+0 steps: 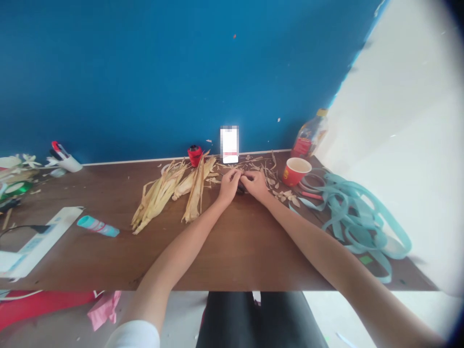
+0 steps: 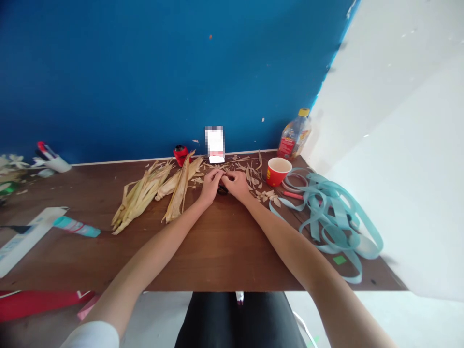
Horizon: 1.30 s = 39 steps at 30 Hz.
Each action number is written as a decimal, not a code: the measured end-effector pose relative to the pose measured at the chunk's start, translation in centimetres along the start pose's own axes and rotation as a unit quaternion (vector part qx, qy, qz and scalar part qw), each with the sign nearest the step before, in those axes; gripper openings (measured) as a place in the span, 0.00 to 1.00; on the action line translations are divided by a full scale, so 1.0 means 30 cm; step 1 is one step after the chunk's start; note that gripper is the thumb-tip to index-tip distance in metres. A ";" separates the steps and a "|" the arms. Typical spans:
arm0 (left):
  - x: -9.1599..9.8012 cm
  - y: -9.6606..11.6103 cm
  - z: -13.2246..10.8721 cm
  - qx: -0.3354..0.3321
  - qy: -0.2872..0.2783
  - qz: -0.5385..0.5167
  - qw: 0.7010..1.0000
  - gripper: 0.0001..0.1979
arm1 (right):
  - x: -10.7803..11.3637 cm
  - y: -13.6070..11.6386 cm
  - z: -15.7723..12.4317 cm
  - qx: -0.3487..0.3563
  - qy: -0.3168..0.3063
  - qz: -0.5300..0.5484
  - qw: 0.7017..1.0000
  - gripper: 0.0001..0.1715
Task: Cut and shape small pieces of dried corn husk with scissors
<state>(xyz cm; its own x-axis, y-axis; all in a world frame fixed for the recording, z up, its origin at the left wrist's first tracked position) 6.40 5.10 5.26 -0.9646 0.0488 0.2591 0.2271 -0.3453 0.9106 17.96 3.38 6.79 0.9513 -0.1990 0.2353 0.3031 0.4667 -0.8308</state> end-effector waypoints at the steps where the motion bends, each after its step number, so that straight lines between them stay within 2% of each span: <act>1: 0.001 0.000 -0.001 0.000 0.001 0.001 1.000 0.09 | 0.004 -0.002 0.000 0.003 0.005 -0.006 1.000 0.15; 10: 0.005 -0.020 0.004 0.000 0.020 -0.031 0.999 0.07 | 0.002 -0.011 0.006 0.009 0.014 -0.024 1.000 0.16; 15: 0.017 -0.025 0.005 0.004 0.036 -0.026 0.999 0.09 | -0.028 0.008 0.015 -0.009 -0.030 0.040 0.999 0.15; 20: 0.034 -0.043 0.009 0.013 0.059 -0.001 0.998 0.07 | -0.049 0.049 0.008 -0.051 -0.054 0.103 0.992 0.14; 26: 0.020 -0.051 0.014 0.000 0.044 -0.028 0.999 0.09 | -0.036 0.062 0.015 -0.028 -0.025 0.102 0.994 0.13; 35: 0.038 -0.025 0.012 -0.039 0.059 0.026 0.997 0.05 | -0.039 0.059 0.014 -0.022 -0.027 0.092 0.995 0.17; 39: 0.043 -0.035 0.011 -0.025 0.069 0.029 0.997 0.04 | -0.006 0.039 0.018 -0.005 0.008 0.057 0.998 0.17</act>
<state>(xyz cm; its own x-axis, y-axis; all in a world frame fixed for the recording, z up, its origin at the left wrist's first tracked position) 4.96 5.84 4.76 -0.9603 -0.0997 0.2605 0.2785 -0.3900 0.8777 18.16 4.44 6.06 0.9788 -0.1581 0.1302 0.1913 0.4784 -0.8570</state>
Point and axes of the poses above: each hand's wrist, its own z-axis towards the middle knuckle, its own x-axis out of the back of the hand, y = z × x, the point moved 10 cm from there along z, towards the middle knuckle, and after that the axes turned 12 degrees about z, right-handed, at the moved point
